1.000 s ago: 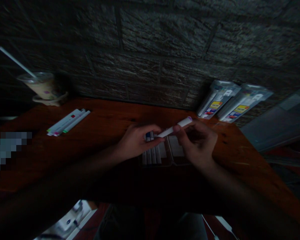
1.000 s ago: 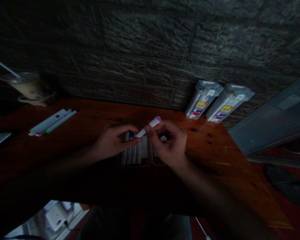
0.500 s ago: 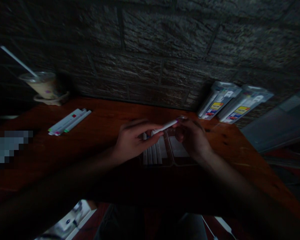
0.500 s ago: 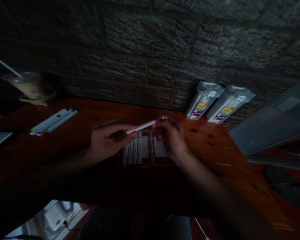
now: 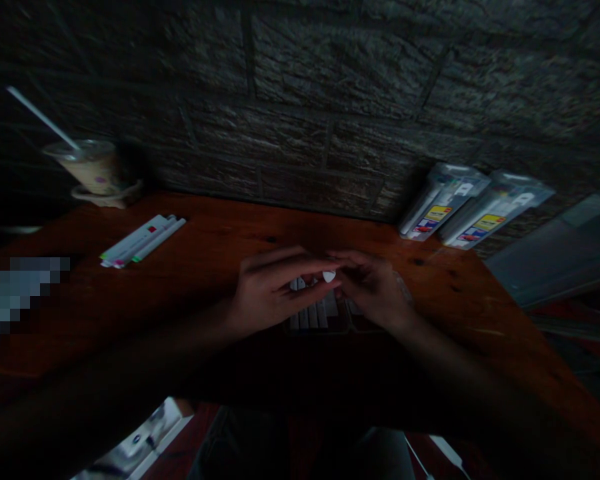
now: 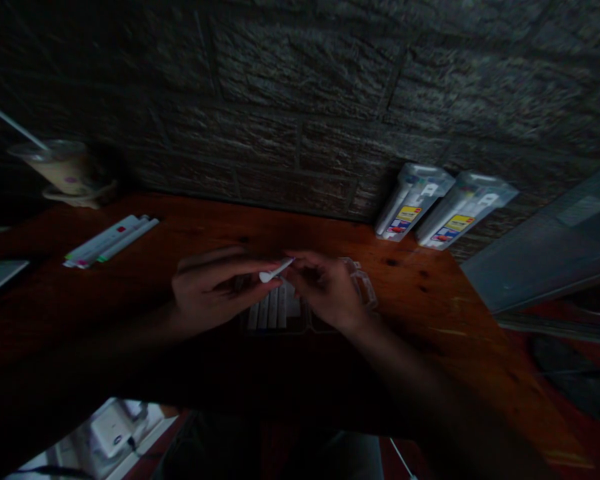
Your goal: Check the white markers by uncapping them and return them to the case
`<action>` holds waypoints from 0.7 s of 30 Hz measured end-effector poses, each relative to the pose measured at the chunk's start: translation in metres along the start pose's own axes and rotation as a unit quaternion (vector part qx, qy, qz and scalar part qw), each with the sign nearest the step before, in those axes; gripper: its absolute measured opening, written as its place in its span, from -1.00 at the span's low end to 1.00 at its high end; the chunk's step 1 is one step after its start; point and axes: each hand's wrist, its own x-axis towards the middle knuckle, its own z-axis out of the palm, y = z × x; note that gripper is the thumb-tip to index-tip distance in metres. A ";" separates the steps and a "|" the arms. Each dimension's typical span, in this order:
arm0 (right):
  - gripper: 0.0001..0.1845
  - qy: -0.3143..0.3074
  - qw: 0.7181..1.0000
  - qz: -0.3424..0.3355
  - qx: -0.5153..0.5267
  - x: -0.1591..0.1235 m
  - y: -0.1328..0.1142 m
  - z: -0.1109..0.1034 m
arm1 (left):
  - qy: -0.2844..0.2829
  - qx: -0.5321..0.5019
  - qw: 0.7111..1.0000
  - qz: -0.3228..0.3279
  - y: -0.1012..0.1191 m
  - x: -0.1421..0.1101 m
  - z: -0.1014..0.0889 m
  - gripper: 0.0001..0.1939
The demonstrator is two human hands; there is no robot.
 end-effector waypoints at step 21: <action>-0.86 0.085 0.963 -0.131 -0.218 0.004 -0.006 -0.015 | 0.045 -0.042 0.988 -0.141 -0.014 -0.002 0.004 -0.86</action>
